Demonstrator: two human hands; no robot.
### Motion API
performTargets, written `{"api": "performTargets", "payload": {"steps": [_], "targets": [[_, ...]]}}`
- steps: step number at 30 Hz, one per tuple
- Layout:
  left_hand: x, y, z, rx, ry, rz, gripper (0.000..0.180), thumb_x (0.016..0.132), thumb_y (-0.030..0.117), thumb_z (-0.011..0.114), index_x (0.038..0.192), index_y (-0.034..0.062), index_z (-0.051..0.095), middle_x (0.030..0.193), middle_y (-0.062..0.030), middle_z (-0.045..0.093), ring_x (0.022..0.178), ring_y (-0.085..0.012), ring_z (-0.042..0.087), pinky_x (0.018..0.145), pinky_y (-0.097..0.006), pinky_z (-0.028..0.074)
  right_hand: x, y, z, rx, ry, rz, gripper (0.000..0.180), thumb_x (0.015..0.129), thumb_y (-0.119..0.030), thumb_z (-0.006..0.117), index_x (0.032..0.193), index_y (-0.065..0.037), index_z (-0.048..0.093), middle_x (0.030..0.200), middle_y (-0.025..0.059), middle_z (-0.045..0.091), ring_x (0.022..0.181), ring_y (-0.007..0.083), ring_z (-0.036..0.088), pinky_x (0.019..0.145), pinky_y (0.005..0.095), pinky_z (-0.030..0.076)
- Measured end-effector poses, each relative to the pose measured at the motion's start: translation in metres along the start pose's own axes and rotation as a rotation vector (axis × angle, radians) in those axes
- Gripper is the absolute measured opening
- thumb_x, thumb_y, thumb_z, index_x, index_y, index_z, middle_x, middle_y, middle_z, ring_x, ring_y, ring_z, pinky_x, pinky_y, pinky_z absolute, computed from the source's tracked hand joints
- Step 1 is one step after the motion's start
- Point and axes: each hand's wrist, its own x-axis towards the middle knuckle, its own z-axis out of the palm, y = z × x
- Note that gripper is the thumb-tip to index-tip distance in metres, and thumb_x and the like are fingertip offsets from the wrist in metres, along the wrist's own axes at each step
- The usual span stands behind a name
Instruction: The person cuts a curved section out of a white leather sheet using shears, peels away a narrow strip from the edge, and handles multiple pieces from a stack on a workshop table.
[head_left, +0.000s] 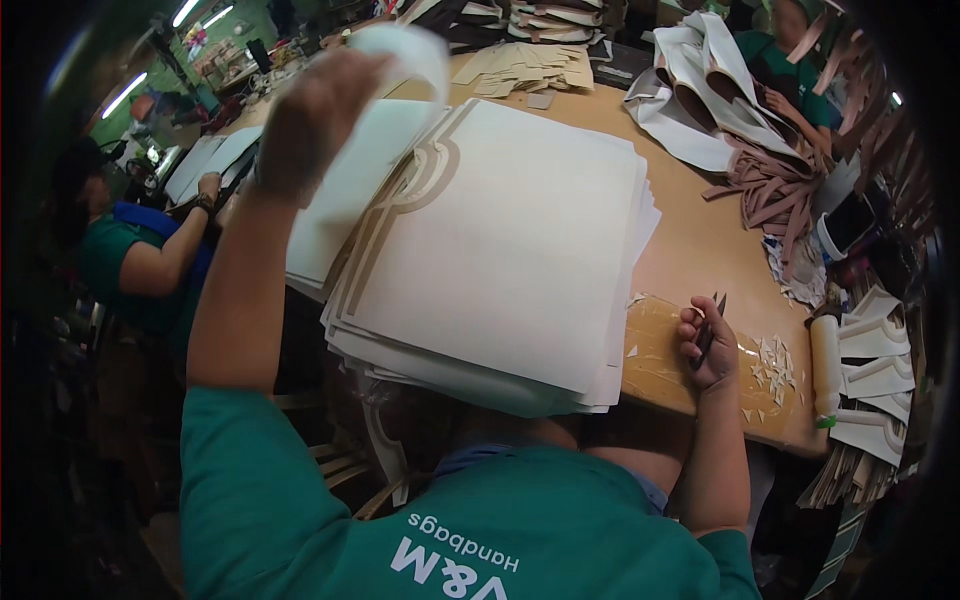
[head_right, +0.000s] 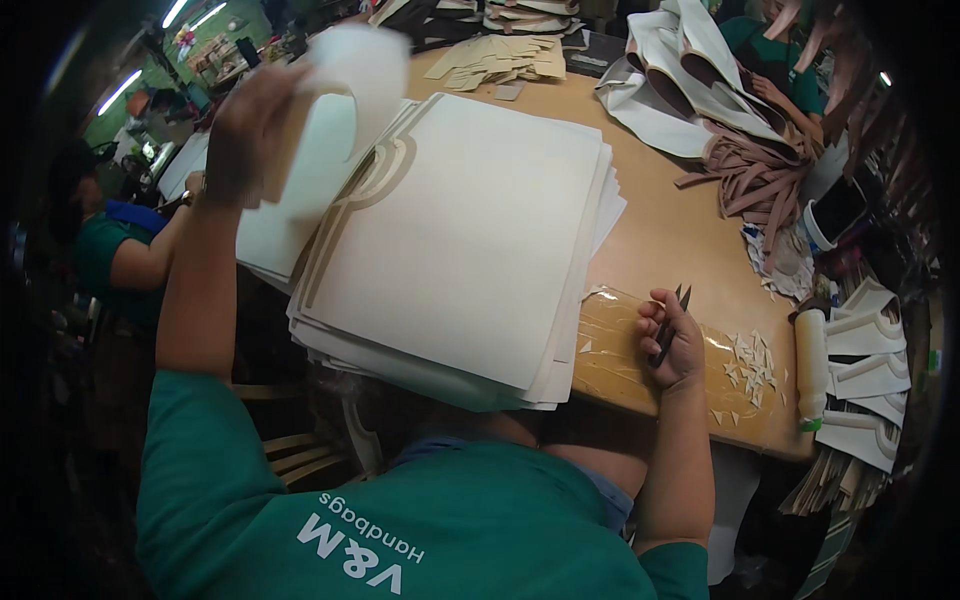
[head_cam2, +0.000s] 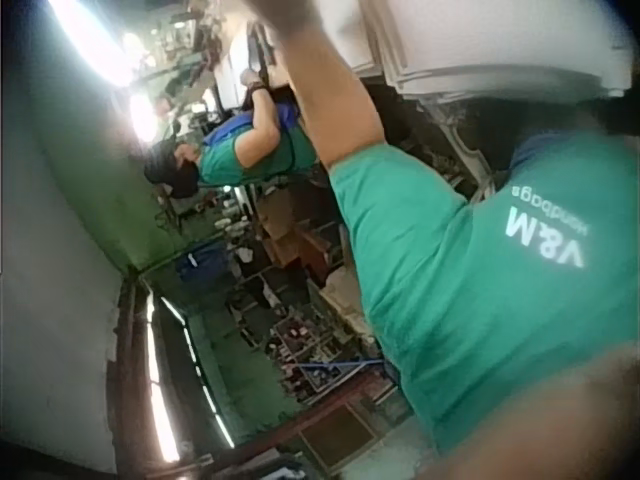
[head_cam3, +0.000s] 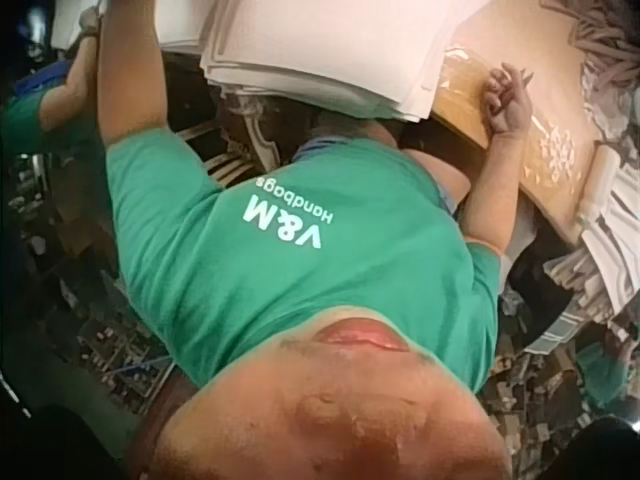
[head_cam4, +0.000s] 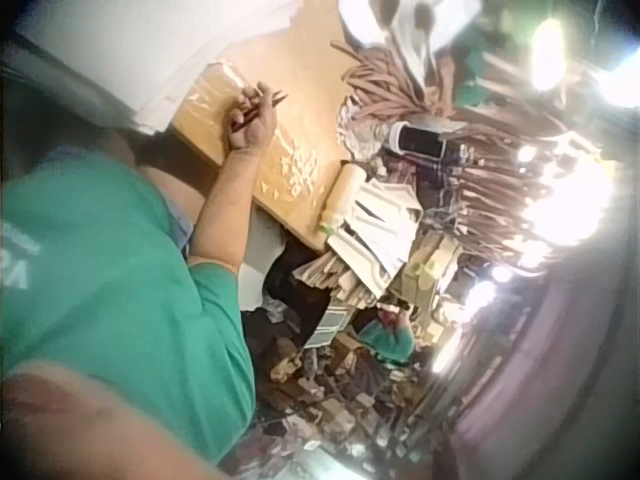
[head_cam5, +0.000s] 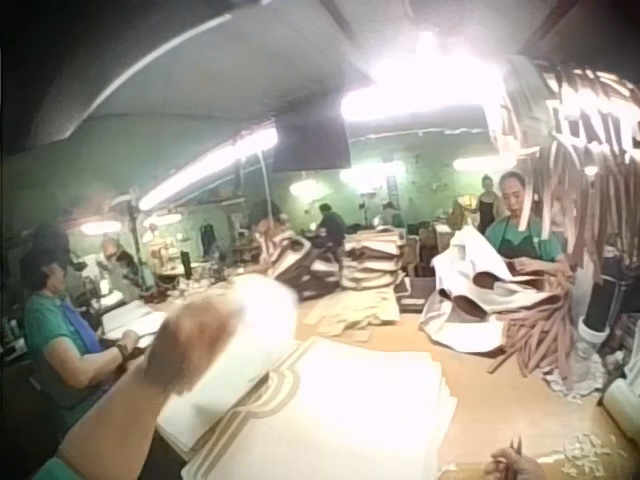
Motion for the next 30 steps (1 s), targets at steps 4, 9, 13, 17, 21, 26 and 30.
{"api": "performTargets", "payload": {"steps": [4,9,13,17,21,26,30], "targets": [[-0.041,0.098,-0.058,-0.195,-0.278,0.092,0.025,0.069,0.008,0.054,0.093,0.0106,0.059,0.089,-0.0009,0.058,0.078,-0.0147,0.056,0.062,-0.028,0.04,0.004,0.005,0.013,0.01,-0.107,0.021,0.035,0.086,-0.042,0.04,0.08,-0.009,0.05,0.097,0.0173,0.058,0.083,0.0247,0.06,0.036,0.0172,0.04],[-0.125,0.13,-0.022,-0.39,-0.409,-0.193,0.013,0.063,0.003,0.054,0.075,0.0066,0.058,0.086,-0.0044,0.058,0.086,-0.02,0.056,0.071,-0.032,0.041,0.008,0.013,0.016,0.095,-0.151,-0.115,0.043,0.082,-0.051,0.039,0.076,-0.01,0.05,0.104,0.0201,0.054,0.086,0.0265,0.06,0.035,0.0159,0.04],[-0.117,0.124,0.008,-0.483,-0.05,-0.577,0.015,0.06,-0.006,0.06,0.07,0.0048,0.057,0.09,-0.0115,0.059,0.096,-0.027,0.052,0.084,-0.035,0.04,-0.004,0.019,0.027,-0.512,-0.018,-0.291,0.02,0.073,-0.015,0.064,0.079,-0.006,0.048,0.094,0.0095,0.056,0.078,0.0114,0.057,0.041,0.014,0.036],[-0.057,0.114,0.02,-0.755,0.251,-0.762,0.011,0.065,-0.004,0.06,0.072,0.0044,0.057,0.101,-0.0128,0.056,0.104,-0.0238,0.048,0.084,-0.029,0.04,0.029,0.01,0.018,-0.649,0.046,-0.533,0.024,0.069,-0.013,0.069,0.076,-0.007,0.047,0.076,-0.0002,0.049,0.065,0.0062,0.046,0.047,0.016,0.036],[-0.029,0.075,0.057,-1.098,0.455,-1.004,0.006,0.069,-0.001,0.059,0.072,0.0039,0.058,0.103,-0.012,0.056,0.099,-0.0182,0.051,0.079,-0.023,0.042,0.044,-0.02,0.043,-0.765,-0.056,-0.373,0.026,0.066,-0.013,0.071,0.071,-0.009,0.046,0.067,-0.003,0.044,0.057,0.0048,0.041,0.047,0.0171,0.034],[0.032,0.013,0.047,-0.23,0.405,-0.416,0.008,0.077,0.008,0.054,0.083,0.0026,0.057,0.106,-0.0138,0.054,0.094,-0.0152,0.054,0.073,-0.023,0.046,0.027,-0.085,0.088,-0.748,-0.183,-0.607,0.027,0.063,-0.014,0.073,0.071,-0.01,0.047,0.059,-0.0038,0.046,0.047,0.0028,0.039,0.039,0.0166,0.029],[0.044,0.021,0.005,-1.065,0.587,-0.233,0.014,0.08,0.01,0.047,0.092,0.0028,0.052,0.12,-0.0176,0.043,0.101,-0.0255,0.051,0.076,-0.03,0.047,-0.062,-0.1,0.119,-0.806,-0.166,-0.408,0.025,0.066,-0.013,0.07,0.074,-0.008,0.048,0.059,-0.0034,0.048,0.048,0.0018,0.042,0.041,0.0143,0.031]]}}
